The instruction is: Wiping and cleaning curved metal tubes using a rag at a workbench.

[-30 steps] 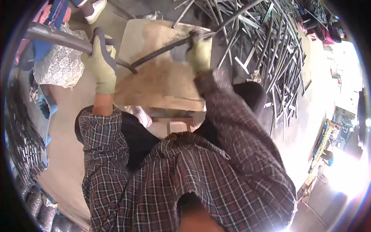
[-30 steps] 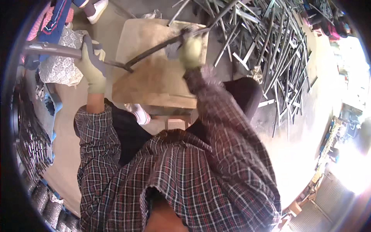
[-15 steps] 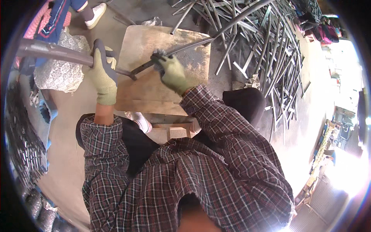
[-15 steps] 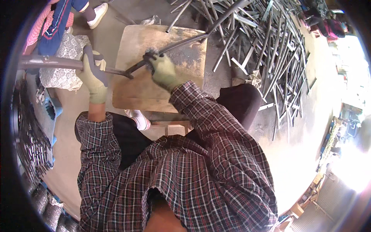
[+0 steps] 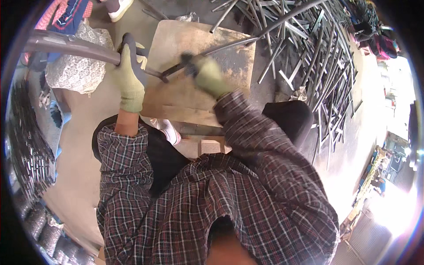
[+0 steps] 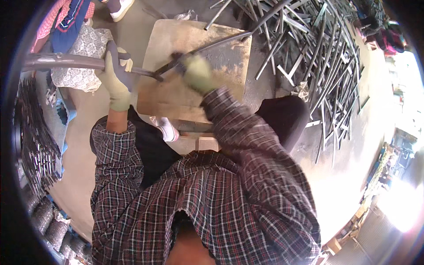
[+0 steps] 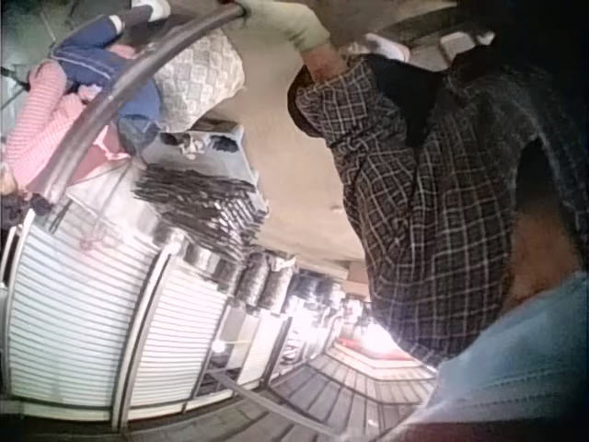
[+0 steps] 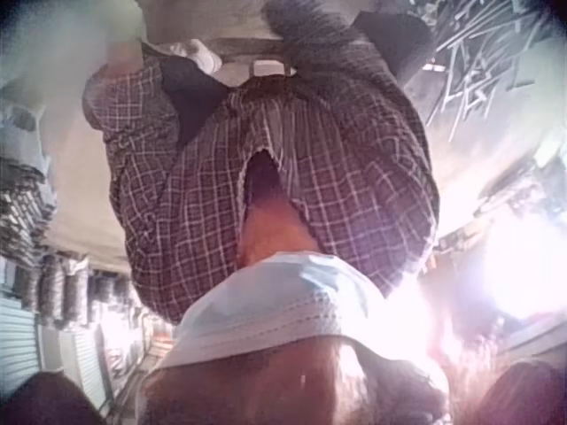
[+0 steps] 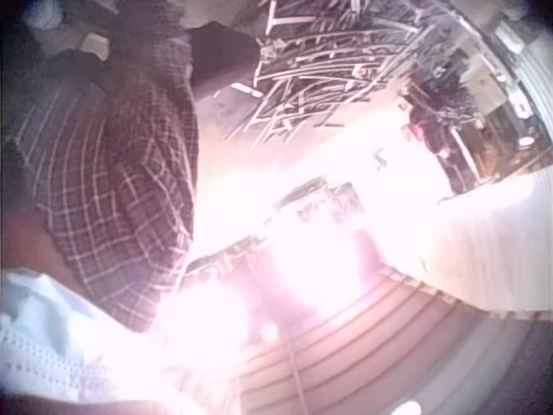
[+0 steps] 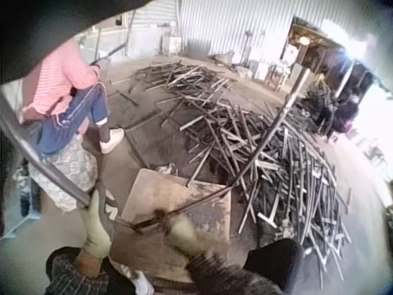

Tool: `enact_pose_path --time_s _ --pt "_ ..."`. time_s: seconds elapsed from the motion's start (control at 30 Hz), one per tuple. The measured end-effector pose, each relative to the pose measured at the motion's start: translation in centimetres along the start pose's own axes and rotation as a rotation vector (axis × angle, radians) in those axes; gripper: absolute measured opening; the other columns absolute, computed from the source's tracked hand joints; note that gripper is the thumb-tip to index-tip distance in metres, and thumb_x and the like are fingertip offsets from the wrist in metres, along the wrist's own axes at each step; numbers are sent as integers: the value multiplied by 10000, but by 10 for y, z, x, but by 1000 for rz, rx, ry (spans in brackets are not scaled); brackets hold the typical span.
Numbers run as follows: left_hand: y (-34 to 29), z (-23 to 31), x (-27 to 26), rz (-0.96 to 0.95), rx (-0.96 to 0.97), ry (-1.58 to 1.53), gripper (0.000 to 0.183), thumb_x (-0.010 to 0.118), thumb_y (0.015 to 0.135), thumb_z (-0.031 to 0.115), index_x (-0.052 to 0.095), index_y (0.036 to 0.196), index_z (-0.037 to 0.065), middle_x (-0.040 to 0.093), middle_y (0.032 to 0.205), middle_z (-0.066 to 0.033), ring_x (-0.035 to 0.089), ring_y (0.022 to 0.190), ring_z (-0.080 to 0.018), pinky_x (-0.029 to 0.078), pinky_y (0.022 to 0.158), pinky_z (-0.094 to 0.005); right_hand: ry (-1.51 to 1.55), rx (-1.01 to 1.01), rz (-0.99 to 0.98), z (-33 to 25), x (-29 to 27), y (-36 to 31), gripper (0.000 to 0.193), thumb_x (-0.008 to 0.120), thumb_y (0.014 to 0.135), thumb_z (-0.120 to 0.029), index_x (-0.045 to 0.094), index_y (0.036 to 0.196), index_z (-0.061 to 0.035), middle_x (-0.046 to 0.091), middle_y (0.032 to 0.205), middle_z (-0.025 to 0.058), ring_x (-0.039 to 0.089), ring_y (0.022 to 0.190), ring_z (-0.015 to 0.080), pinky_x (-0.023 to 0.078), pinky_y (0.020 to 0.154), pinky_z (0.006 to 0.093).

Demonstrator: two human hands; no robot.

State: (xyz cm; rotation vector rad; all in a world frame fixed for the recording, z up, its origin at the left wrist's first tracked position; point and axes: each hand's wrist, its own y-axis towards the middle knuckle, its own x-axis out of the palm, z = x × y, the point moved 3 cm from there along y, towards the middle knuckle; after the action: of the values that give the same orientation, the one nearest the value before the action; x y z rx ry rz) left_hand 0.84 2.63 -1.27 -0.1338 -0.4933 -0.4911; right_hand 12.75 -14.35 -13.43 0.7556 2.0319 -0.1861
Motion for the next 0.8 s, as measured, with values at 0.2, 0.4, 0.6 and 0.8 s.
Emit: enact_pose_path --time_s 0.2,0.4,0.6,0.8 --pt "-6 5 27 -6 -25 207 168 574 934 96 577 980 -65 526 697 -69 418 495 -103 317 430 -261 -56 277 291 153 -85 19 232 558 809 -11 668 1011 -37 667 810 178 657 719 320 550 638 385" --pt "-4 -9 18 -129 -34 14 220 585 955 173 593 862 -25 571 697 -60 345 476 -46 256 439 -220 -62 -112 224 5 2 -5 293 585 816 -107 661 1098 -86 631 1079 151 612 907 359 526 782 407" --pt "1 -8 15 -194 24 47 218 575 967 208 587 899 2 558 681 -15 346 474 -26 238 439 -216 -366 133 261 156 -115 21 295 589 820 -55 666 1096 -125 700 916 138 666 810 338 542 701 412" --pt "-4 3 38 -161 75 108 175 579 930 106 577 925 -69 584 754 -99 442 494 -110 317 424 -259 15 284 213 86 -43 19 344 565 803 -7 677 1112 -108 695 937 171 666 844 349 526 706 382"
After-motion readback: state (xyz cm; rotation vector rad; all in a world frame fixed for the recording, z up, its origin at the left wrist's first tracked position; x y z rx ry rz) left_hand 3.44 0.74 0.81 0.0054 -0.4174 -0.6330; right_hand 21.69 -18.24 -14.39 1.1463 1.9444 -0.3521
